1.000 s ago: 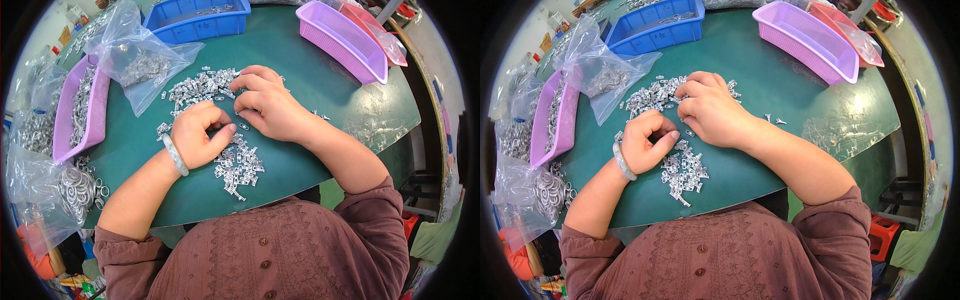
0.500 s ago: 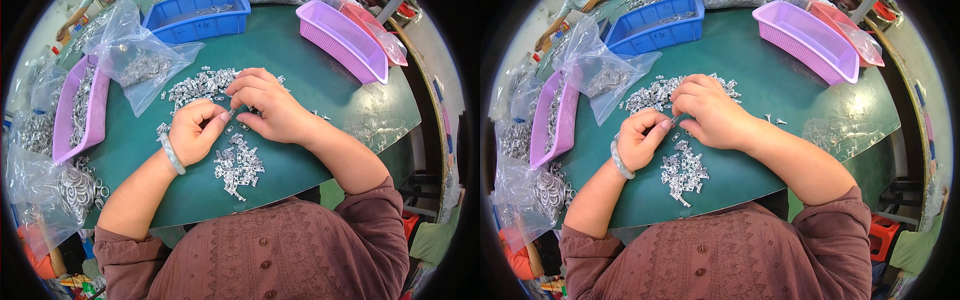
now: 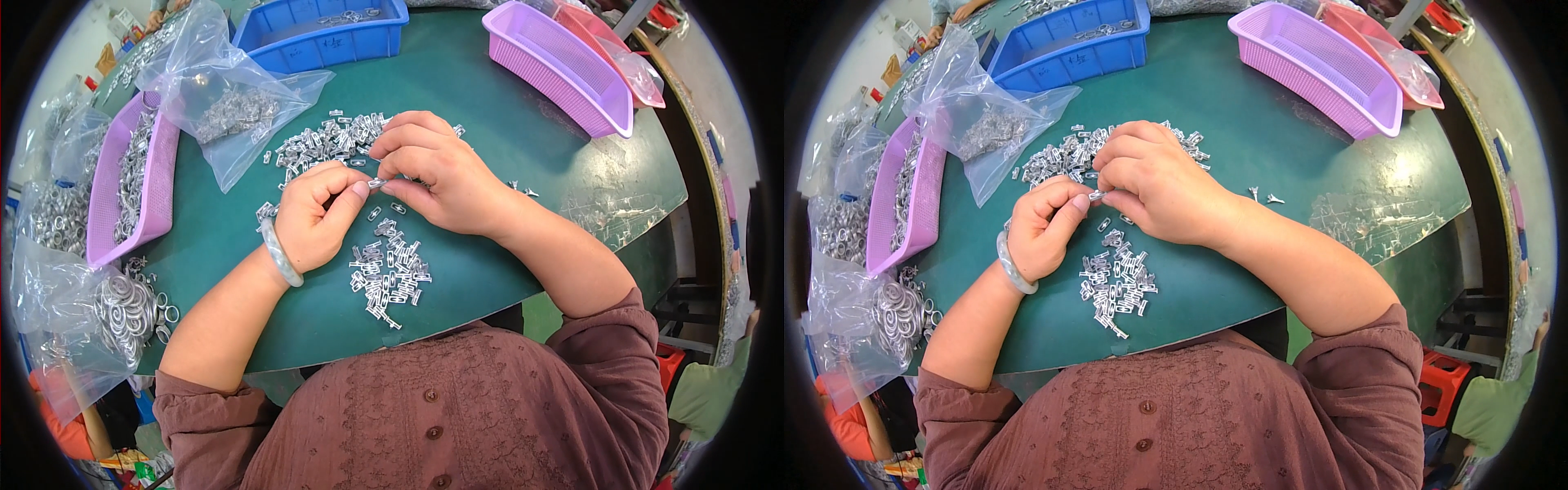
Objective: The person assembles metal clips by fitting small metal components together by hand and placing the assembled pieces into a pile on the table.
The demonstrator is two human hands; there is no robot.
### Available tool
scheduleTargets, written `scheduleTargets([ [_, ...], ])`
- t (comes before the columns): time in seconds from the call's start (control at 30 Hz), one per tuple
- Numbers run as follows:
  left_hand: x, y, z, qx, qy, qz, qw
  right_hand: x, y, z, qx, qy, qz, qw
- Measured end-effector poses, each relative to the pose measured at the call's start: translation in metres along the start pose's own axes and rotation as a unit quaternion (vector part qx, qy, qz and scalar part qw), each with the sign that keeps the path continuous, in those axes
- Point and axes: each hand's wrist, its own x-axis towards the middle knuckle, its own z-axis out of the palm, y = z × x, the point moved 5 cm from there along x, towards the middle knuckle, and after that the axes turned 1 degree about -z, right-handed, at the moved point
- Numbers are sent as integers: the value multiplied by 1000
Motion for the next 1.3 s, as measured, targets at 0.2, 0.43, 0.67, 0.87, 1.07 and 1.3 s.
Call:
scheduleTargets([
  [0.2,-1,2,-2,7,45,24,999,0,1,1,-13,0,2,1000],
  [0.43,-2,6,-1,13,46,14,999,0,0,1,-10,-7,12,1000],
  [0.67,0,8,-2,37,61,33,997,0,-1,2,-5,-18,0,1000],
  [0.87,-1,7,-3,39,69,34,996,0,8,-8,-37,-12,55,998],
  [1.07,-2,6,-1,44,26,2,999,-6,12,-9,-99,-61,88,989],
  [1.3,-3,8,6,123,-23,83,989,-8,7,-2,-91,-90,56,990],
])
